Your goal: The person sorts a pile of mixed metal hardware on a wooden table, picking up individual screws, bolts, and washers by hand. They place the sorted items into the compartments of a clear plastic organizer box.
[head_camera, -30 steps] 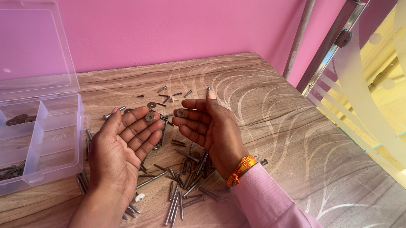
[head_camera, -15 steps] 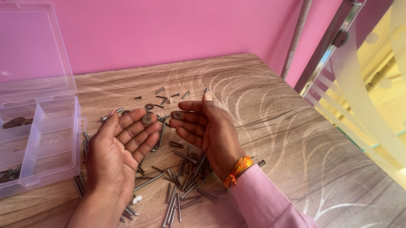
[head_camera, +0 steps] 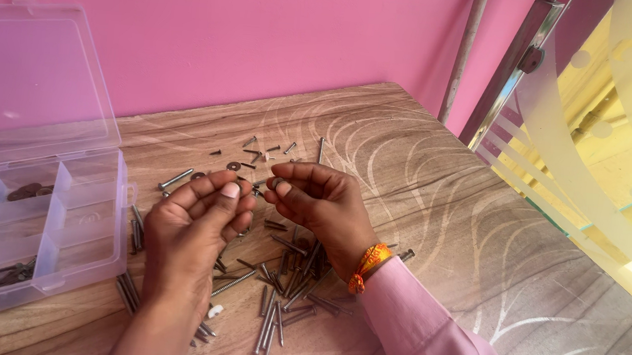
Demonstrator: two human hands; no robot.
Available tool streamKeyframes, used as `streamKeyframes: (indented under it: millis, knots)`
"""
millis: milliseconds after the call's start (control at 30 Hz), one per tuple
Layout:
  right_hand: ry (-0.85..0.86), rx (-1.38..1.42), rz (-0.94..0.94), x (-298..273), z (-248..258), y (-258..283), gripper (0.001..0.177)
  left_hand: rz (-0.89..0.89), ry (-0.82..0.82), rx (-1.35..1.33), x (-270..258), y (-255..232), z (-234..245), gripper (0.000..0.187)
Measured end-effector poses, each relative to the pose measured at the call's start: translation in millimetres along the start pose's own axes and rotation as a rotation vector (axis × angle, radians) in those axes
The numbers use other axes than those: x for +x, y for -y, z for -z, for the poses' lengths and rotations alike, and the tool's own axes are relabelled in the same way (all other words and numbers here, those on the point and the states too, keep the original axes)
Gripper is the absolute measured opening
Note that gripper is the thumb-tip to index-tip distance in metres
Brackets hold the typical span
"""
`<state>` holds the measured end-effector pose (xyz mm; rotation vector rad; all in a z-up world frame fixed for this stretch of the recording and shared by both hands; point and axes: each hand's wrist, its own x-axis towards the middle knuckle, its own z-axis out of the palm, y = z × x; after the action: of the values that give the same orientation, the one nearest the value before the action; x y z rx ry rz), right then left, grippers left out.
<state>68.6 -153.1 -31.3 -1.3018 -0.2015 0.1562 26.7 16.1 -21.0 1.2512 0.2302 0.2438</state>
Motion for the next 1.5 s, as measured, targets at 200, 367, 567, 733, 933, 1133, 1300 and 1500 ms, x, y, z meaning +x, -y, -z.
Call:
streamKeyframes:
  millis: [200,367,567,733,933,1133,1300,1500]
  knots:
    - [-0.067,-0.043,0.049,3.0,0.5,1.1,0.021,-0.266,0.009,0.556,-7.5,-7.9,-10.2,0.011]
    - [-0.116,-0.151,0.064,2.6,-1.9,5.1,0.017,-0.247,-0.173,0.917,-5.3,-48.6,20.9,0.014]
    - [-0.200,-0.475,0.214,0.9,-2.9,-3.3,0.017,0.026,-0.355,1.362,41.2,-109.7,112.2,0.012]
    - [-0.168,-0.491,0.147,1.5,0.3,-10.3,0.016,0.043,-0.439,1.540,66.1,-116.0,161.5,0.008]
    - [-0.058,-0.916,0.081,7.2,-37.4,12.9,0.015,-0.080,-0.449,1.493,79.8,-109.3,171.6,0.011]
    - [0.390,-1.004,0.208,71.7,-138.1,22.0,0.013,-0.111,-0.479,1.394,77.8,-105.2,168.2,0.017]
    - [0.418,-1.201,0.134,115.0,-232.7,5.6,0.014,-0.121,-0.509,1.360,76.9,-104.3,166.2,0.015]
    - [0.384,-1.429,-0.027,121.6,-281.7,-1.8,0.031,-0.147,-0.548,1.034,74.1,-120.9,171.9,0.014]
